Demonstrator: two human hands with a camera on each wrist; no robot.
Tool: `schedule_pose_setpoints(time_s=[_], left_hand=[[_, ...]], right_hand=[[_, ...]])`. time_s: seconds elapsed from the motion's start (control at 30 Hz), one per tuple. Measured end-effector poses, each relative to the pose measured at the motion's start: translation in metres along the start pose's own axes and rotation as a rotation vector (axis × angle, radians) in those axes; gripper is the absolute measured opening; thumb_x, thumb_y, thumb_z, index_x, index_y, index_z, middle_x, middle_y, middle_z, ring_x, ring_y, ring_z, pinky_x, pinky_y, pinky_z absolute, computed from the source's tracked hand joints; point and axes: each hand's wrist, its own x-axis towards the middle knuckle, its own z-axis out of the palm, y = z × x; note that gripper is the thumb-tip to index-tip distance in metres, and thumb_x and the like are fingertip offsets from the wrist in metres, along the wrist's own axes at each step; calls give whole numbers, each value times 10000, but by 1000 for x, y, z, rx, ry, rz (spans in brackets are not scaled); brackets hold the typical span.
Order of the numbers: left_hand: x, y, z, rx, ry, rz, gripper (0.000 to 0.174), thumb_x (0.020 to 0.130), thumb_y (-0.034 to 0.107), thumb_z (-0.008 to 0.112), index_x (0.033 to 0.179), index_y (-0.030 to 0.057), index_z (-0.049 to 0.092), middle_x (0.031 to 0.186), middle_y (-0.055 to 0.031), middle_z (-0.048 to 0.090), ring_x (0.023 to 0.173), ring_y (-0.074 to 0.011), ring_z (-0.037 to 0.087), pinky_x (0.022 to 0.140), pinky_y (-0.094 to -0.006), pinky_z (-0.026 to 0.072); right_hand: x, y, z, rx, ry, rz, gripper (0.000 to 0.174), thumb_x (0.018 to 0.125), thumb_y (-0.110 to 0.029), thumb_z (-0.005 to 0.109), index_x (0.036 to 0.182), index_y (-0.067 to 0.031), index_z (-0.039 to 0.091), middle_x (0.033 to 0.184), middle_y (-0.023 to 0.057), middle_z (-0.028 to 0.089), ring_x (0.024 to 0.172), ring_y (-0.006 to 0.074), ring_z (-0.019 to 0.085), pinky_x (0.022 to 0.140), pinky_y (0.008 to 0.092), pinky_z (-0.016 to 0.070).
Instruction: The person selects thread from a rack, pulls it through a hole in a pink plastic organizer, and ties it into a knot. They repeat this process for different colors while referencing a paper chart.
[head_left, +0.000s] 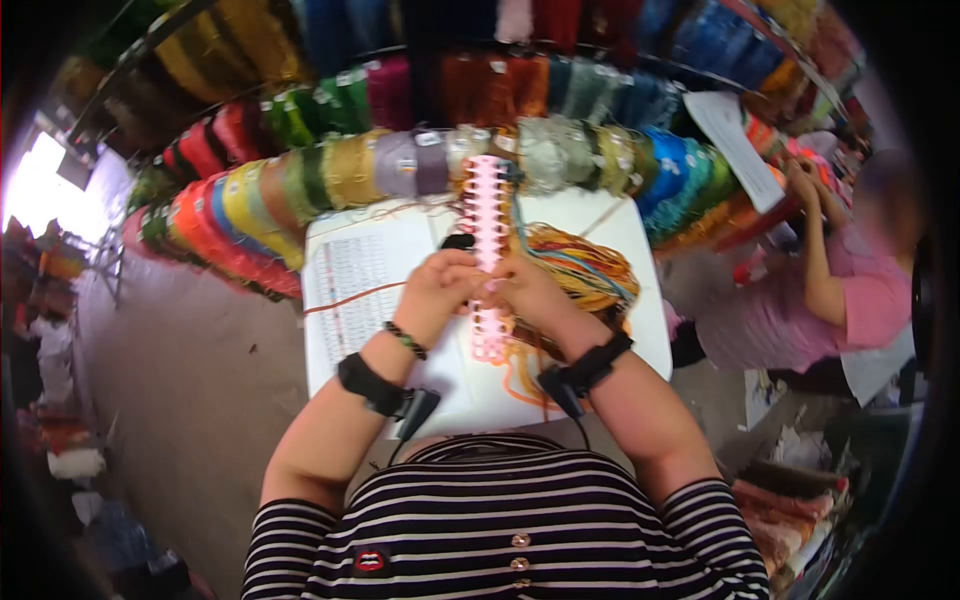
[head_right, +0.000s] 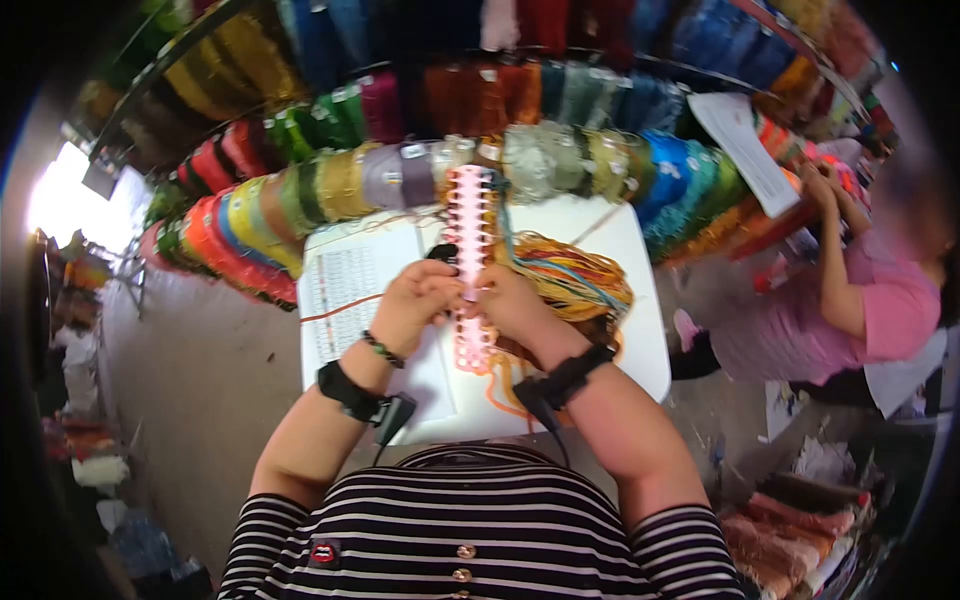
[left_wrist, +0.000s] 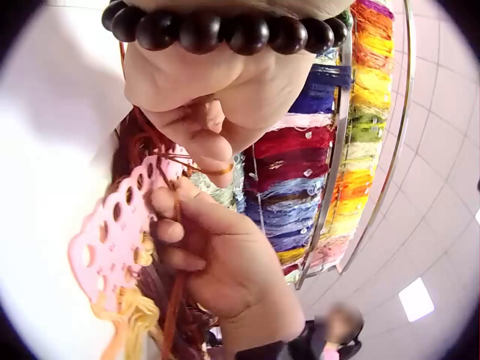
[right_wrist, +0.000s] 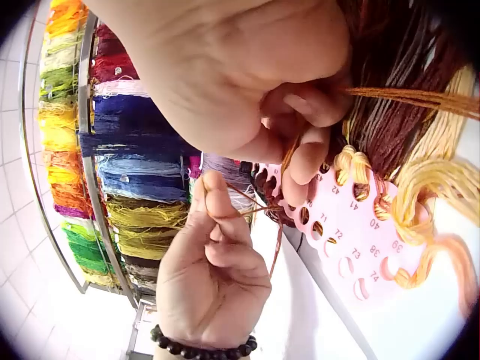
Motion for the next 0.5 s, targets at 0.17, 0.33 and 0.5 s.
schedule_pose_setpoints(time_s=[0.17, 0.33, 0.5], left_hand=[[-5, -3, 8, 360, -102, 120, 462, 846, -78, 551, 1294, -17, 458, 1039, -105, 671, 810, -144, 651, 675, -259, 549], [-16, 11, 7, 799, 20, 235, 376, 826, 25, 617, 1198, 39, 564, 951, -118, 679, 721, -149, 640, 633, -284, 511], [-29, 26, -26, 466, 336, 196, 185, 925, 128, 536, 1017, 31, 664, 700, -12, 591, 636, -105, 562, 594, -263, 474]], right_hand=[[-8, -17, -7, 343, -74, 145, 49, 883, -105, 562, 908, -69, 584, 710, 31, 598, 602, 108, 563, 533, 229, 440], [-10, -27, -1, 94, -72, 219, 130, 922, -161, 560, 1006, -69, 525, 767, 51, 637, 647, 108, 584, 542, 233, 432], [-12, -32, 5, -53, -65, 247, 216, 935, -181, 545, 1085, -42, 476, 835, 86, 672, 677, 121, 603, 542, 241, 435]])
